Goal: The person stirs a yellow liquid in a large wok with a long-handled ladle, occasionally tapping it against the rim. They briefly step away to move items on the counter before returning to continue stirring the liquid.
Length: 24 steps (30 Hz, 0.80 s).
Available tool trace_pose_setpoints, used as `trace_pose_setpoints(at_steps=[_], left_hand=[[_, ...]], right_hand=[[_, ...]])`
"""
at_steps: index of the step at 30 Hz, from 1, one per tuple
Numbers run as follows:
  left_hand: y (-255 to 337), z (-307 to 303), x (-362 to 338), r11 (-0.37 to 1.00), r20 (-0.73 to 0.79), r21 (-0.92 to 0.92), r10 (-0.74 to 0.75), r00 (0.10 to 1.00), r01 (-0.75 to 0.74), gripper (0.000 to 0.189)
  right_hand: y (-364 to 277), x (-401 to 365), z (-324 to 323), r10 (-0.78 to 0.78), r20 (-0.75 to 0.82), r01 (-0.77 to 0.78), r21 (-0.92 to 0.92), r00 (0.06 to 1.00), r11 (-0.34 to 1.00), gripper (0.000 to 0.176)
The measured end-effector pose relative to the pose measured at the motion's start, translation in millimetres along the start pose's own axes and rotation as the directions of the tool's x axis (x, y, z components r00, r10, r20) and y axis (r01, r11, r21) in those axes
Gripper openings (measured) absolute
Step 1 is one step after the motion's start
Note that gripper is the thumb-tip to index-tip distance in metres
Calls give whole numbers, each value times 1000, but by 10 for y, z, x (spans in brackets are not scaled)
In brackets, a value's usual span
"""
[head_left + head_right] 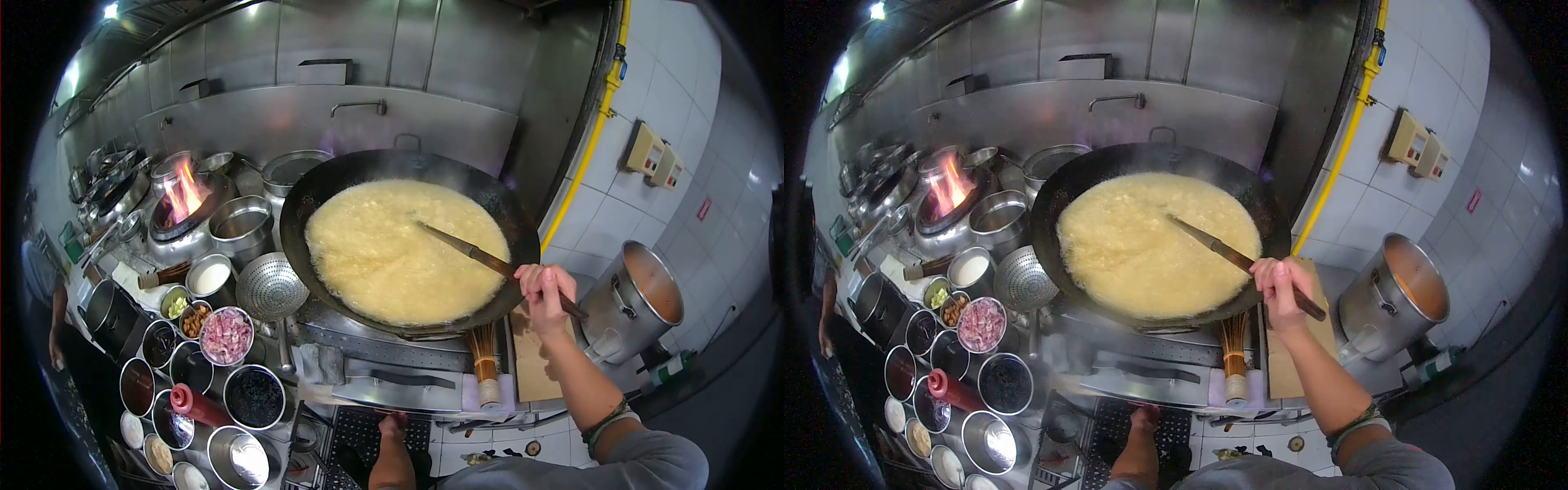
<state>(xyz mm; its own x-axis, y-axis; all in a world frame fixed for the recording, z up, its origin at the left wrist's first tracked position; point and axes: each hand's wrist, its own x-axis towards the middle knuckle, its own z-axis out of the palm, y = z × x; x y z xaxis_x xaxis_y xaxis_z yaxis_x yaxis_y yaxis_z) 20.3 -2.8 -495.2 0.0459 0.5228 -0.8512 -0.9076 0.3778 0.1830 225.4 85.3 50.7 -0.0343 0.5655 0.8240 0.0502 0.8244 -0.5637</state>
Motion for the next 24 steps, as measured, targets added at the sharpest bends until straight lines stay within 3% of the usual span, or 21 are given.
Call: trace_pose_setpoints(at_steps=[10, 13, 19, 22, 24], left_hand=[[1, 6, 21, 999, -10, 2, 35, 999, -35, 12], [44, 67, -92, 997, -56, 75, 40, 998, -36, 11], [19, -32, -45, 999, 25, 28, 44, 999, -45, 12], [25, -157, 57, 981, 98, 183, 53, 994, -70, 17], [204, -214, -103, 825, 168, 562, -176, 970, 52, 28]], right_hand=[[-515, 26, -452, 49, -15, -49, 7, 999, 999, 40], [-667, 71, -628, 50, -35, -50, -4, 998, 999, 41], [-1102, 337, -1048, 111, -116, -106, 46, 987, 993, 39], [-1381, 514, -1148, 128, -128, -122, 56, 983, 991, 38], [-1498, 617, -1285, 144, -132, -132, 94, 981, 987, 37]])
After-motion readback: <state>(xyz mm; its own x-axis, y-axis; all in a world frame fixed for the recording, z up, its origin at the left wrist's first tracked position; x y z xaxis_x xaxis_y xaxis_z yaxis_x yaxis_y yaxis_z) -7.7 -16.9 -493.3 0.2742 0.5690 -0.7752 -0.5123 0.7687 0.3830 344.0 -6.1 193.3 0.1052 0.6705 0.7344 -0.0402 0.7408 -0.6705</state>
